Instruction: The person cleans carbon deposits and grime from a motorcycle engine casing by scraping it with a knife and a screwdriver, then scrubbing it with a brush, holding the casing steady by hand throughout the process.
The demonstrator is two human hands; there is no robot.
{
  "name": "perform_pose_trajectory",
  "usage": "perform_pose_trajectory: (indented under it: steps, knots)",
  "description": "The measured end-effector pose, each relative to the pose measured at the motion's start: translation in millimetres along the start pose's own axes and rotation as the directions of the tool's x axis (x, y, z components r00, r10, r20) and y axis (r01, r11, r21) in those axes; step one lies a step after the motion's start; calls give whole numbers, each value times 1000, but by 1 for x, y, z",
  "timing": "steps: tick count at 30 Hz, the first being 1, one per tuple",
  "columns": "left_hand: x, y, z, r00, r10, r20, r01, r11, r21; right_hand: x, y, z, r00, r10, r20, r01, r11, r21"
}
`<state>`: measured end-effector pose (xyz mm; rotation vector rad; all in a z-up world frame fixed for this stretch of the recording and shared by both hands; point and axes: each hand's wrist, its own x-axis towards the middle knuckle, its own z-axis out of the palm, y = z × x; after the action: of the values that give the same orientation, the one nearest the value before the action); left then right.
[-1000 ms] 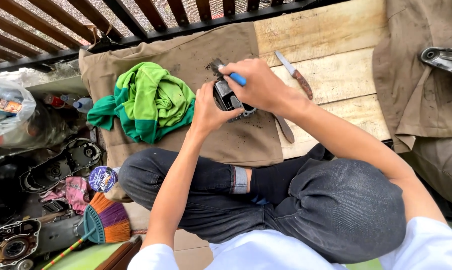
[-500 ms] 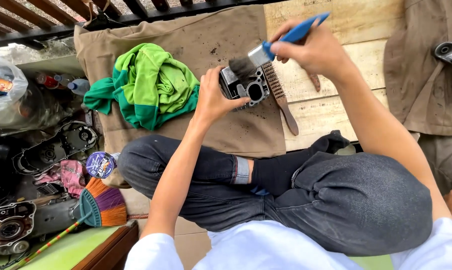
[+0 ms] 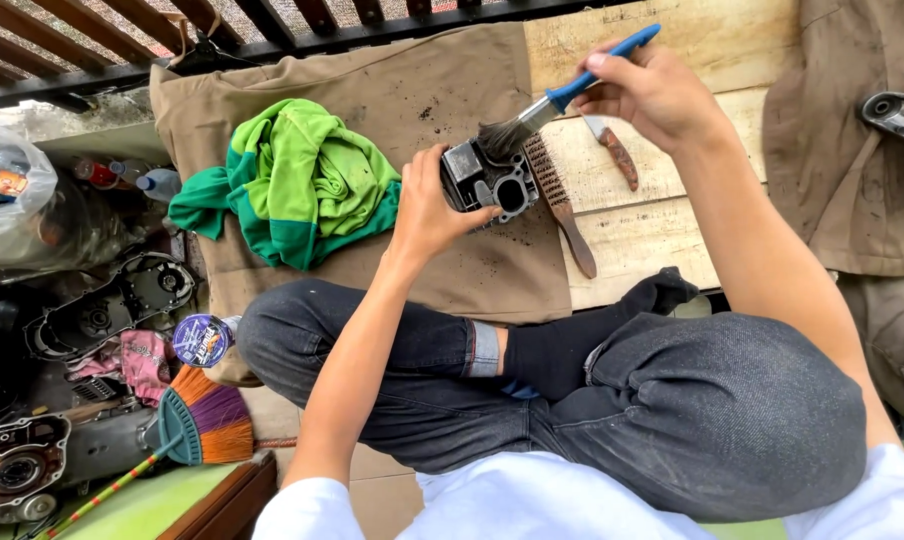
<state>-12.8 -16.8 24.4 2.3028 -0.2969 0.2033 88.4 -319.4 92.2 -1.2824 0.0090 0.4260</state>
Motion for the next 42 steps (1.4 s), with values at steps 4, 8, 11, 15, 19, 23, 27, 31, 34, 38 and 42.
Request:
perform_pose_trajectory:
  steps: [4,8,11,15,19,23,27,31,34,38,42]
  knots:
    - [-3,-2,2,1000,27,-8,-27,1000,11,3,-9,-21,953,-240,-183,271,948,167]
    - [-2,-2,3,1000,28,1,-28,999,25,0,-14,-48,914,-375,-155,361,926,-114]
    - [-1,-2,2,999,37,-2,-37,999,26,-5,-20,-48,907,-412,-91,311,799,-514]
    - [0,-8,1,1000,7,16,-7,1000,2,-17,-48,-32,978,207,-36,-84,227,-970]
    - [6,-19,4,1000,21,17,-21,1000,-17,-27,-37,-12,898,426,106,66,107,-992]
    - [24,-18,-11,996,-26,84,25,1000,13,-32,-32,23,832,486,266,176,224,-959]
    - [37,-33,-21,991,-102,92,120,970,-212,-38,-5,49,811,513,280,189,224,-956]
    - [49,-58,-21,951,-299,77,304,857,-416,-39,20,62,856,268,442,384,244,-890]
    - [50,-90,-15,938,-343,40,331,857,-396,-29,-4,46,922,65,381,339,339,-878]
    - [53,-83,-22,784,-598,170,580,604,-547,-31,-5,51,919,136,371,320,295,-900]
    - [52,-101,-20,713,-675,188,612,470,-636,-32,32,77,740,375,558,427,379,-821]
